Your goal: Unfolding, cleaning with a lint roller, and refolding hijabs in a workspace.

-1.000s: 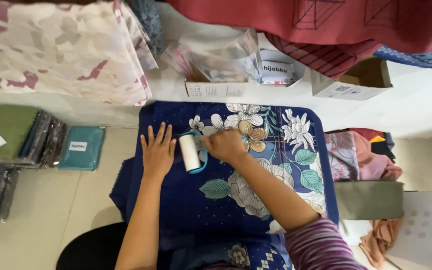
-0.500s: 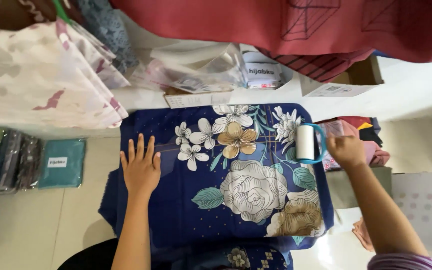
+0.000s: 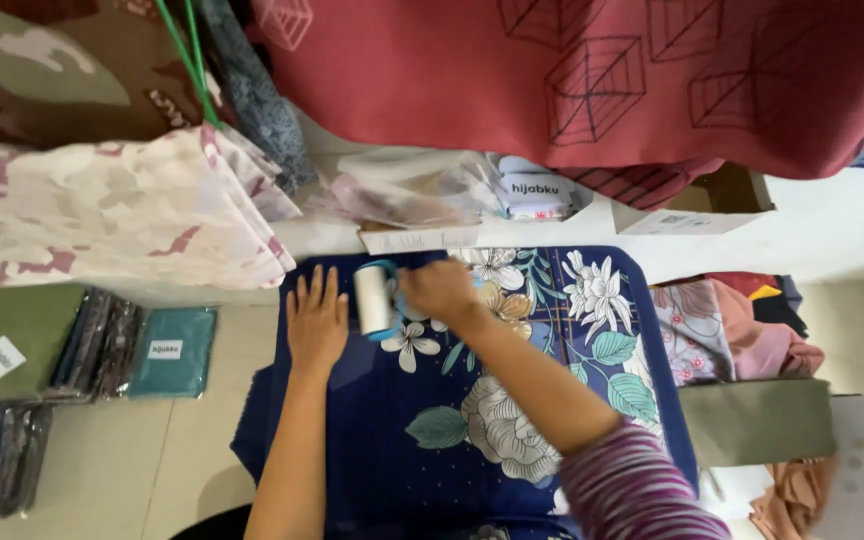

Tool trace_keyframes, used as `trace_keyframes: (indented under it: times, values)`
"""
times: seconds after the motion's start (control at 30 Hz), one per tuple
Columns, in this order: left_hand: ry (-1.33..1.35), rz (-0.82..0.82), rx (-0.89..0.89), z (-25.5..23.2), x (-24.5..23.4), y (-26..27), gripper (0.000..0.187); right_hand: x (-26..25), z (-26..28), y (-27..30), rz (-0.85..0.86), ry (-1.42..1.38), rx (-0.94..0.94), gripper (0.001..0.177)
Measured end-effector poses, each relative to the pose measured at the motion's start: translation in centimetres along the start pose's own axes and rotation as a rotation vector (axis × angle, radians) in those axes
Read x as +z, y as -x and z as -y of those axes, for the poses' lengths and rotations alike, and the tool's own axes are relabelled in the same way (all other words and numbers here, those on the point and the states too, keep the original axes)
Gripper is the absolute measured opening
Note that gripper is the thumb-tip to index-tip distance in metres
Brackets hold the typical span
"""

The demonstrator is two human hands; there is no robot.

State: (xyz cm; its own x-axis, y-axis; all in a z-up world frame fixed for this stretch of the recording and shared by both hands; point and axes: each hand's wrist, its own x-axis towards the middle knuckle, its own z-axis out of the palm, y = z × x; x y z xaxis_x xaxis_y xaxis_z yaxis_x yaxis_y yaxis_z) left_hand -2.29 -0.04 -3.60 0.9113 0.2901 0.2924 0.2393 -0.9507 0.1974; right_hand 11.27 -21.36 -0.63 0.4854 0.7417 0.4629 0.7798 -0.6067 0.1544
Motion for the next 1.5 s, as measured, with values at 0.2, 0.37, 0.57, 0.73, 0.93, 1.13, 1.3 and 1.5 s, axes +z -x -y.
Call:
trace_keyframes:
  times: [0.2, 0.37, 0.57, 0.73, 0.93, 1.13, 1.3, 1.5]
  values:
    - [-0.017, 0.126, -0.069, 0.5, -0.3, 0.1, 0.058, 2.8, -5.3, 3.5, -0.150, 0.014, -0.065, 0.023]
    - [-0.064, 0.186, -0.068, 0.8, 0.0, -0.4, 0.062, -0.1, -18.6, 12.8, 0.362, -0.045, 0.539, 0.063]
    - [-0.005, 0.184, -0.114, -0.6, -1.4, -0.1, 0.060, -10.2, -27.6, 22.2, 0.796, 0.130, 0.676, 0.046]
    - [0.016, 0.169, -0.106, -0.5, -1.1, -0.1, 0.060, -7.7, -30.4, 25.4, 0.401, 0.346, 0.741, 0.058]
    - [0.040, 0.165, -0.113, 0.1, -0.6, -0.1, 0.060, -4.7, -11.4, 15.3, 0.102, 0.017, 0.290, 0.030]
    - [0.048, 0.142, -0.096, 0.4, -0.4, 0.2, 0.059, -1.2, 5.3, 5.9, -0.204, -0.163, 0.183, 0.050]
    - [0.064, 0.152, -0.095, 0.7, -0.1, -0.1, 0.059, -5.5, -1.0, 9.1, -0.106, -0.124, 0.056, 0.038]
    - [0.035, 0.223, -0.090, 0.3, -0.6, -0.1, 0.062, -9.7, -14.8, 22.2, 0.410, -0.163, 0.649, 0.060]
